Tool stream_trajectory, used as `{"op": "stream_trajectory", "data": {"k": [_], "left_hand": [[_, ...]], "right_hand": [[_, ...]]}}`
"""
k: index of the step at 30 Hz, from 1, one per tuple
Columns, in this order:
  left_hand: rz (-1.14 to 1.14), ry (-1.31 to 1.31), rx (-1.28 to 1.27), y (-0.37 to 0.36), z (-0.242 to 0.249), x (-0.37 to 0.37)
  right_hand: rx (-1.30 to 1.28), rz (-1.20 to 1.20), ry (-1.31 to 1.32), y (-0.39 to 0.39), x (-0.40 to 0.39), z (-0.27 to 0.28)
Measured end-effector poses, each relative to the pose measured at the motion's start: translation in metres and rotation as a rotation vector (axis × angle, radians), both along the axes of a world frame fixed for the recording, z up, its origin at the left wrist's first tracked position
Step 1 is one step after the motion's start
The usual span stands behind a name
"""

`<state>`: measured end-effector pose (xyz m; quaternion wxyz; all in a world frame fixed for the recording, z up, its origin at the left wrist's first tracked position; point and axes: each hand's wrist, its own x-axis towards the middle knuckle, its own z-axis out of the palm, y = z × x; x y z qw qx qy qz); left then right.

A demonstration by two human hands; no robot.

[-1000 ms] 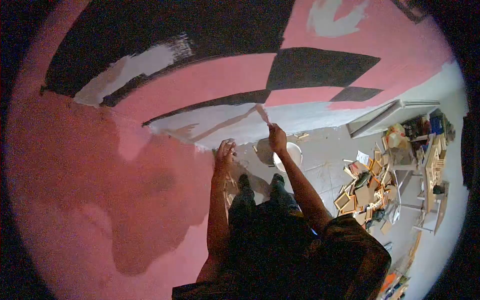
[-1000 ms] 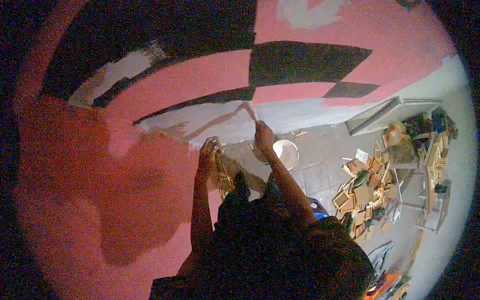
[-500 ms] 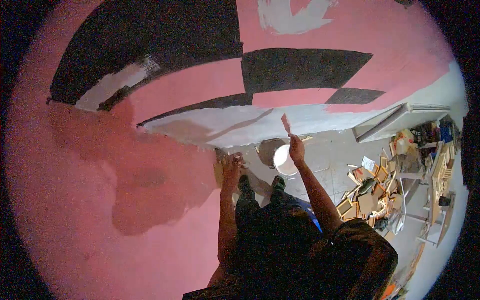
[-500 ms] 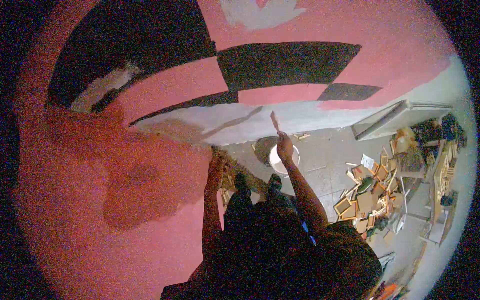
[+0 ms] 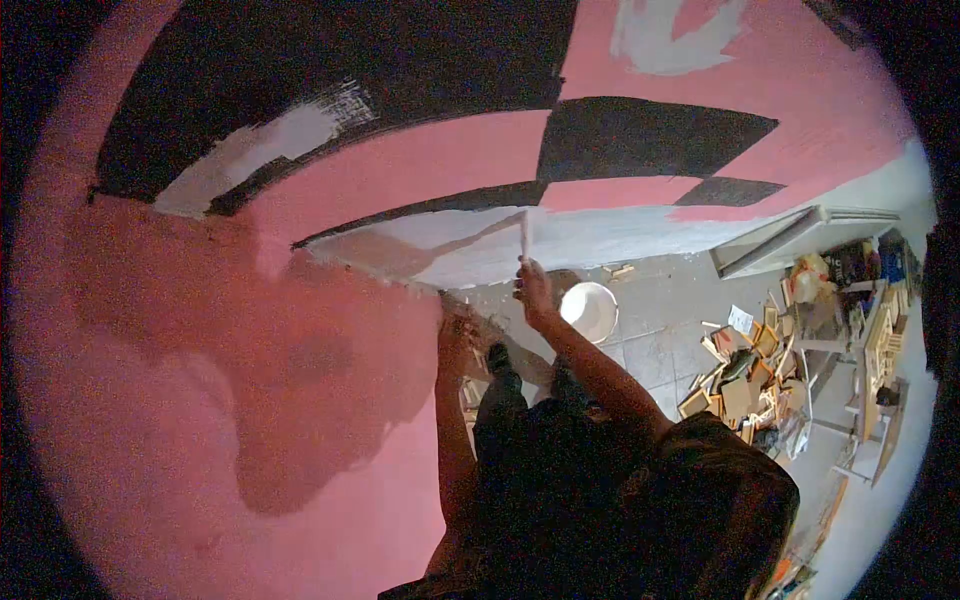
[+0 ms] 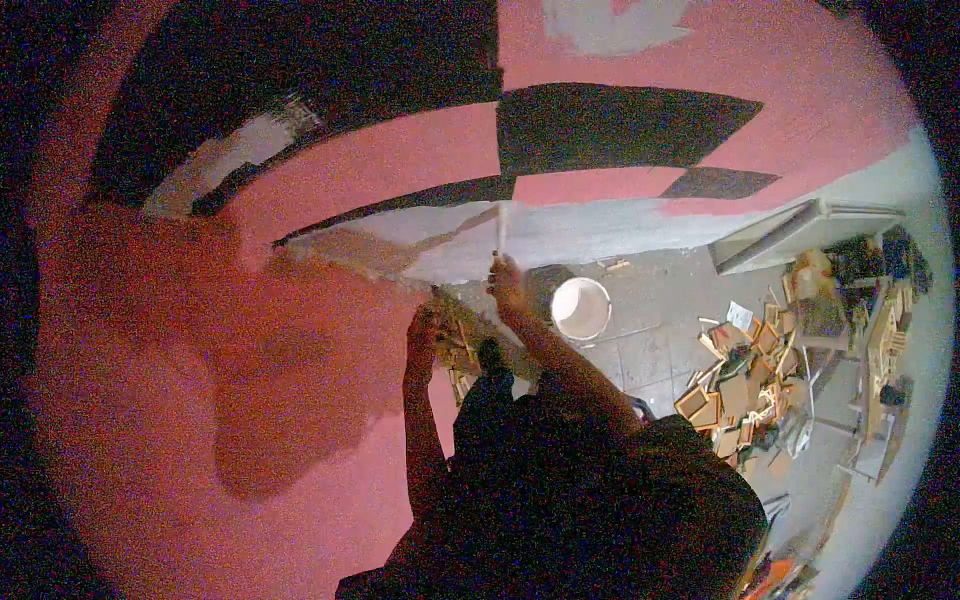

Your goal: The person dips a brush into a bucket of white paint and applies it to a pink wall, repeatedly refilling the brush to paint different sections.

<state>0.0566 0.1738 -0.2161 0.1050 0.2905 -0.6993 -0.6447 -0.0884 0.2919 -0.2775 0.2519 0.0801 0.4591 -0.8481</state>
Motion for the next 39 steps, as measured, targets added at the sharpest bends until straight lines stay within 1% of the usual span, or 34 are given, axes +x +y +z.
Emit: {"op": "stream_trajectory", "data": {"k": [1,3,5,6,8,9,11,12,13,14,15,18,19,21,22,23,25,26,27,30,32,33,34,36,37,38,39], "left_hand": [[-0.011,0.04,-0.022,-0.008,-0.001,0.003],[-0.035,0.034,0.083,-0.03,-0.005,0.011],[-0.062,0.087,0.494,-0.064,-0.048,0.021],[-0.068,0.146,0.815,-0.082,-0.08,0.026],[-0.073,0.084,0.71,-0.106,-0.1,0.031],[-0.046,-0.034,0.491,-0.108,-0.09,0.031],[-0.052,0.047,0.598,-0.114,-0.079,0.029],[-0.053,0.088,0.651,-0.115,-0.072,0.026],[-0.047,0.029,0.507,-0.109,-0.047,0.019],[-0.041,-0.027,0.361,-0.096,-0.009,0.011],[-0.034,-0.083,0.216,-0.088,0.009,0.006],[-0.075,0.069,0.331,-0.103,-0.05,0.008],[-0.077,0.024,0.322,-0.102,-0.051,0.006],[-0.076,-0.066,0.302,-0.097,-0.049,0.001],[-0.079,-0.051,0.277,-0.094,-0.047,0.0],[-0.083,-0.035,0.25,-0.089,-0.043,0.001],[-0.096,-0.009,0.239,-0.087,-0.042,0.002],[-0.103,-0.002,0.255,-0.086,-0.041,0.005],[-0.11,0.005,0.271,-0.087,-0.042,0.008],[-0.129,0.023,0.317,-0.089,-0.046,0.022],[-0.114,0.016,0.293,-0.096,-0.037,0.03],[-0.104,0.016,0.281,-0.101,-0.028,0.034],[-0.091,0.016,0.269,-0.105,-0.018,0.039],[-0.063,0.015,0.238,-0.108,-0.006,0.049],[-0.011,-0.019,0.222,-0.106,-0.004,0.054],[0.043,-0.053,0.206,-0.103,-0.003,0.059],[0.098,-0.089,0.189,-0.1,-0.004,0.064]], "right_hand": [[0.034,-0.004,-0.021,-0.017,0.006,-0.001],[0.102,-0.011,-0.056,-0.05,0.015,-0.002],[0.153,0.084,0.003,-0.071,0.03,-0.024],[0.18,0.129,0.033,-0.077,0.036,-0.032],[0.362,0.258,0.141,-0.081,0.042,-0.02],[0.453,0.322,0.194,-0.08,0.043,-0.007],[0.4,0.351,0.161,-0.072,0.039,0.003],[0.321,0.346,0.172,-0.064,0.03,-0.024],[0.242,0.342,0.185,-0.053,0.023,-0.044],[0.494,0.347,0.345,-0.037,0.02,-0.05],[0.774,0.363,0.605,-0.022,0.0,-0.054],[0.451,0.045,0.653,0.021,-0.021,-0.03],[0.137,0.093,0.21,0.03,-0.012,0.039],[0.459,-0.069,0.341,0.055,-0.025,0.009],[0.285,-0.188,0.226,0.067,-0.028,-0.005],[0.472,-0.267,0.043,0.071,-0.033,-0.001],[0.329,-0.336,-0.058,0.071,-0.034,-0.001],[0.378,-0.325,0.06,0.064,-0.032,-0.005],[0.426,-0.313,0.179,0.052,-0.029,-0.02],[0.388,-0.048,0.125,-0.009,-0.009,-0.036],[0.207,-0.055,-0.069,-0.06,0.018,-0.02],[0.272,0.054,-0.002,-0.072,0.027,-0.008],[0.102,0.074,-0.102,-0.084,0.033,-0.015],[0.171,0.288,0.236,-0.085,0.044,-0.022],[0.203,0.393,0.41,-0.085,0.044,-0.02],[0.178,0.401,0.418,-0.089,0.04,-0.024],[0.153,0.41,0.425,-0.096,0.035,-0.047]]}}
